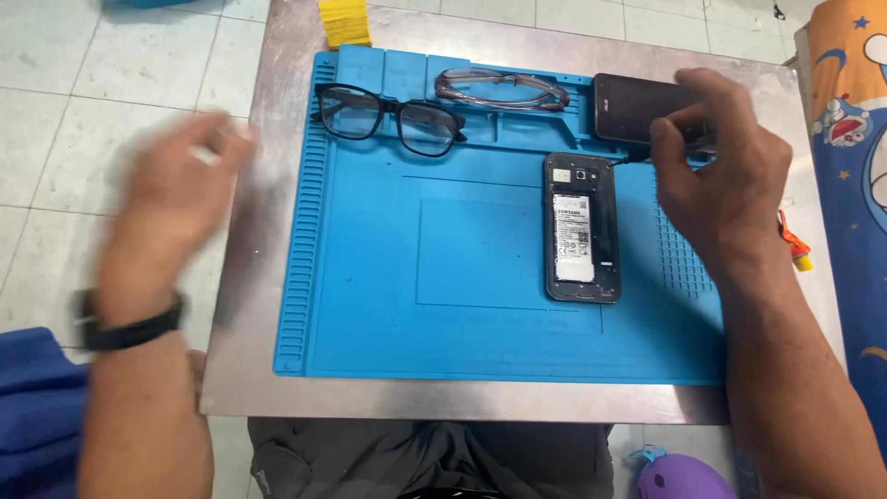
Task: A person uses a small prying tool to carefully remove the back cover of a smartphone on a repair mat.
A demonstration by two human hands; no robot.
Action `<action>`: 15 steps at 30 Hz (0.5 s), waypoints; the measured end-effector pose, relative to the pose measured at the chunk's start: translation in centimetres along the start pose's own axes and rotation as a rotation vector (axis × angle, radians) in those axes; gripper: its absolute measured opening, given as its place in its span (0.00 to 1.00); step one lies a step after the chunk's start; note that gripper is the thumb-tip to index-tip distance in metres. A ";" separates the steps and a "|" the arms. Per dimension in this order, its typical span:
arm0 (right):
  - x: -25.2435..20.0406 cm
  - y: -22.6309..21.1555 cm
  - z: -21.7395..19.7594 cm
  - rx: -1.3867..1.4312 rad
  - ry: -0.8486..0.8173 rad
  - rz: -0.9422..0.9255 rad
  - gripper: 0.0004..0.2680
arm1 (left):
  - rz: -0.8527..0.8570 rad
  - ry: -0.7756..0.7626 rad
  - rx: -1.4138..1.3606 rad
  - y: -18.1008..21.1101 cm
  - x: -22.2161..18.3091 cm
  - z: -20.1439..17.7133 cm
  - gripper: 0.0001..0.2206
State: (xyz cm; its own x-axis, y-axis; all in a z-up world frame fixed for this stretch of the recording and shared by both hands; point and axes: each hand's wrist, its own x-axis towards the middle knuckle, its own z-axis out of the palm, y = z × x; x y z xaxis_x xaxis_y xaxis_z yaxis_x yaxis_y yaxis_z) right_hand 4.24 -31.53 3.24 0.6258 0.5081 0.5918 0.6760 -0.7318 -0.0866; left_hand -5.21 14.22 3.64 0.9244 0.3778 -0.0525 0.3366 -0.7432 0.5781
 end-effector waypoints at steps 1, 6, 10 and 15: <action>0.0 0.2 0.0 -0.003 0.007 -0.017 0.14 | -0.095 -0.067 -0.089 -0.3 0.2 1.7 0.27; 0.0 0.4 0.0 0.040 0.003 -0.020 0.13 | -0.057 -0.092 -0.200 -3.1 1.0 4.1 0.33; -0.4 0.8 0.4 0.026 0.004 -0.029 0.13 | -0.024 0.027 -0.310 -6.1 2.7 6.1 0.30; -1.1 0.6 1.4 0.084 0.036 -0.009 0.14 | -0.050 0.108 -0.553 -8.3 4.6 7.9 0.25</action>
State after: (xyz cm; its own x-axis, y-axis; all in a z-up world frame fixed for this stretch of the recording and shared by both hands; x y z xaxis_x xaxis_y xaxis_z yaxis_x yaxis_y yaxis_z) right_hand 4.52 -31.91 1.42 0.6063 0.4968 0.6210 0.7128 -0.6857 -0.1473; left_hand -2.35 17.74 -7.87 0.8764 0.4809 -0.0238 0.2083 -0.3341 0.9192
